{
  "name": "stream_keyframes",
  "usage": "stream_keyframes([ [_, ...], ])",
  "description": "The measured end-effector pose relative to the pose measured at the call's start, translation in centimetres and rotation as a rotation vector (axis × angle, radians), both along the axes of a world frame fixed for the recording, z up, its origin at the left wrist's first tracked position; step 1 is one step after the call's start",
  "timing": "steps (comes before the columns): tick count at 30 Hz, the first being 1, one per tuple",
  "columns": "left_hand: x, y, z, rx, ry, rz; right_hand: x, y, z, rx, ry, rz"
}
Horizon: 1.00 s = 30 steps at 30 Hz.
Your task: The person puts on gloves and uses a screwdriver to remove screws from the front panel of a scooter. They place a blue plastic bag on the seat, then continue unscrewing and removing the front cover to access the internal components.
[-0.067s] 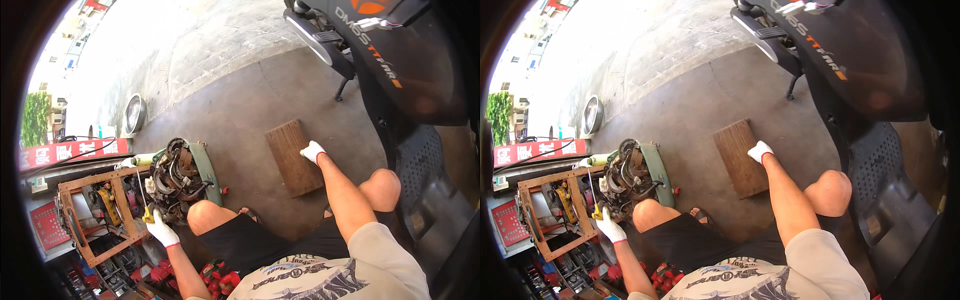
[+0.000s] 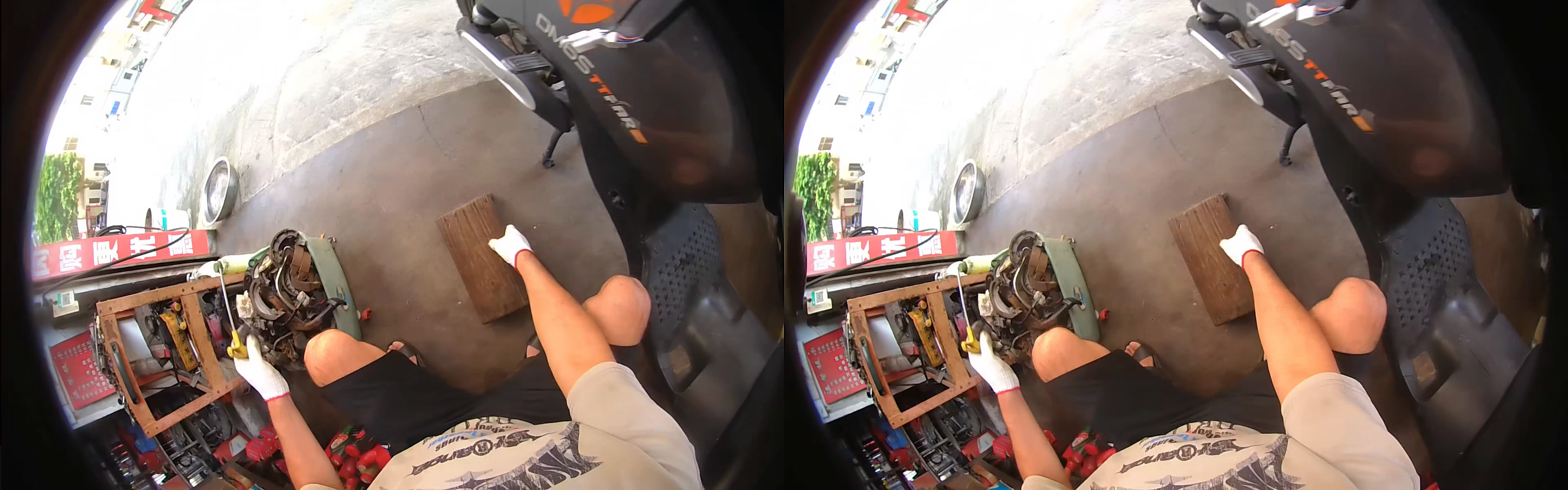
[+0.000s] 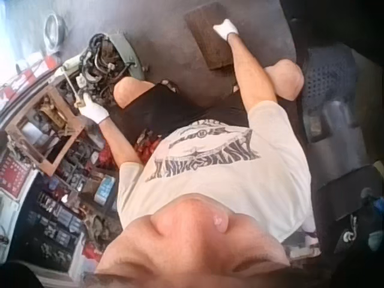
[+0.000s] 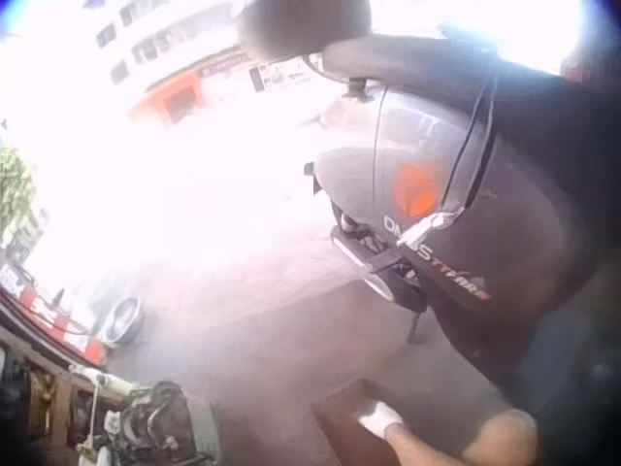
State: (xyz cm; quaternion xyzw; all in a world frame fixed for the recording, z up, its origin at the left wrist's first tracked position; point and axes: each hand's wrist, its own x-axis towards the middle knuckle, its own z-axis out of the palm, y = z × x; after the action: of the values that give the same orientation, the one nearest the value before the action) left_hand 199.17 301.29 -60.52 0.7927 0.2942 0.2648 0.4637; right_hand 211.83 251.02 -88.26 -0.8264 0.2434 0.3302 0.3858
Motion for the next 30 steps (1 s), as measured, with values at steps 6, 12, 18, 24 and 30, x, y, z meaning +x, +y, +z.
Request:
stream_keyframes([
  [6, 9.0, -17.5, 11.9, 0.161, 0.145, -0.467, -0.1, -0.7, 1.5, -0.113, -0.067, -0.046],
  [12, 12.5, -34.2, 15.2, 0.279, 0.347, -0.984, -0.1, -0.5, 1.5, 0.036, 0.116, 0.084],
  [18, 18.6, -44.1, 8.9, 0.455, 0.422, -1.510, -1.7, -0.4, -2.5, 0.151, 0.252, 0.304],
  [24, 20.1, -46.5, 5.9, 0.486, 0.350, -1.791, -7.3, 1.9, 1.1, 0.022, 0.297, -0.009],
  [30, 21.7, -47.4, 5.0, 0.633, 0.343, -1.990, -5.3, 3.0, 2.2, 0.149, -0.014, 0.430],
])
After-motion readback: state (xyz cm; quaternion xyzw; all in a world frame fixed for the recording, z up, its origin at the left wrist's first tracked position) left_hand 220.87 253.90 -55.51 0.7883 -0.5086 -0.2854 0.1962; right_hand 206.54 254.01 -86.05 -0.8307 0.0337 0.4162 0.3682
